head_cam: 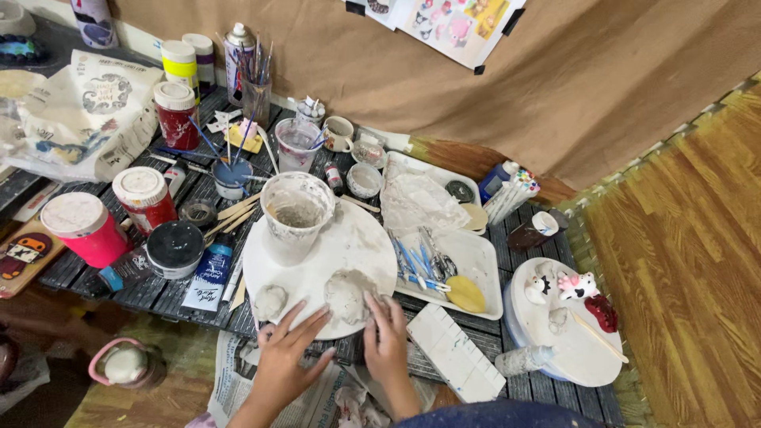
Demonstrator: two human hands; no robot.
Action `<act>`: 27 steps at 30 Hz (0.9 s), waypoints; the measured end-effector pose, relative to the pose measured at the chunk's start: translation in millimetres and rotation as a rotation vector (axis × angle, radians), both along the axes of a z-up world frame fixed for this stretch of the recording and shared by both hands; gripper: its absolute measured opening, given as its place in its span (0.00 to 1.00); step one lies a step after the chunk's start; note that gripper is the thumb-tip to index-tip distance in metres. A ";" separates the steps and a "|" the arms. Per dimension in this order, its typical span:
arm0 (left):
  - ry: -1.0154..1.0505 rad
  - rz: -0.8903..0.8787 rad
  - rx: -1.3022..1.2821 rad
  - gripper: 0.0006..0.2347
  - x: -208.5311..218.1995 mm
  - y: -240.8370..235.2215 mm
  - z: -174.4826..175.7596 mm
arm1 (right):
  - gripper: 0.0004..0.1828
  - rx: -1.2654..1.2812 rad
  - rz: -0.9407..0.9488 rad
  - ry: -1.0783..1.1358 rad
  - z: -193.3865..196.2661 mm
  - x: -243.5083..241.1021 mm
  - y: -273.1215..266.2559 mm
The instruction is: The person kneads and shapes a lump of gray clay on a white rotating plate. They repeatedly press, fold, and roll the material with both hands, occasionally using a wooden stick to assist in smoothing the surface. The workspace contains various art supplies, including paint containers and brushes.
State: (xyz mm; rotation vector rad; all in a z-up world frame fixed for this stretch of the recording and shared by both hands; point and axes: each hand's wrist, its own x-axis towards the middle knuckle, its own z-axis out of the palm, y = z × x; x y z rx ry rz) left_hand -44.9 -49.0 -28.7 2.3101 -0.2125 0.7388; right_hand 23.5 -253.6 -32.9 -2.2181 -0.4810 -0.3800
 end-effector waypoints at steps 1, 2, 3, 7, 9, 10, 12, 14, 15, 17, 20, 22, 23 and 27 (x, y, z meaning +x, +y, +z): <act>-0.015 0.009 0.010 0.27 0.2 0.2 -0.1 | 0.23 -0.070 -0.010 -0.068 5.9 -3.0 8.5; -0.028 0.017 0.022 0.26 -0.1 -0.1 0.2 | 0.23 -0.139 -0.020 -0.134 10.3 -7.0 15.6; -0.041 0.024 0.033 0.26 -0.6 -0.8 1.2 | 0.22 -0.126 -0.015 -0.145 13.6 -10.9 20.2; -0.023 0.064 0.077 0.29 -4.0 -9.2 5.7 | 0.20 -0.141 0.009 -0.162 17.1 -17.2 26.0; 0.034 0.034 0.070 0.29 -3.0 -13.2 3.9 | 0.20 -0.177 0.007 -0.126 14.3 -20.1 24.9; 0.047 0.026 0.065 0.26 -3.9 -14.8 2.0 | 0.20 -0.189 0.003 -0.098 11.9 -21.1 25.0; 0.069 0.013 0.058 0.21 -5.8 -16.4 -1.9 | 0.19 -0.191 0.008 -0.077 7.4 -21.6 23.3; 0.048 0.003 0.061 0.20 -9.2 -16.2 -5.6 | 0.17 -0.169 0.028 -0.092 2.1 -23.3 20.0; 0.038 -0.001 0.062 0.20 -9.9 -15.0 -7.2 | 0.16 -0.166 0.037 -0.107 -0.8 -23.4 18.0; 0.029 0.000 0.046 0.19 -12.5 -11.8 -9.2 | 0.14 -0.157 0.049 -0.128 -6.9 -26.2 13.4; -0.006 0.013 -0.007 0.20 -9.3 -4.1 -8.3 | 0.15 -0.071 0.110 -0.047 -10.2 -22.8 3.6; -0.052 0.024 0.006 0.20 -4.6 1.8 -5.8 | 0.19 0.026 0.095 0.031 -9.5 -17.6 3.0; -0.084 0.028 0.044 0.20 0.2 4.3 -3.2 | 0.22 0.074 0.087 0.070 -7.7 -14.7 3.1; -0.014 0.093 0.054 0.33 11.6 -0.6 13.1 | 0.24 -0.007 0.039 -0.015 -4.5 -16.9 13.2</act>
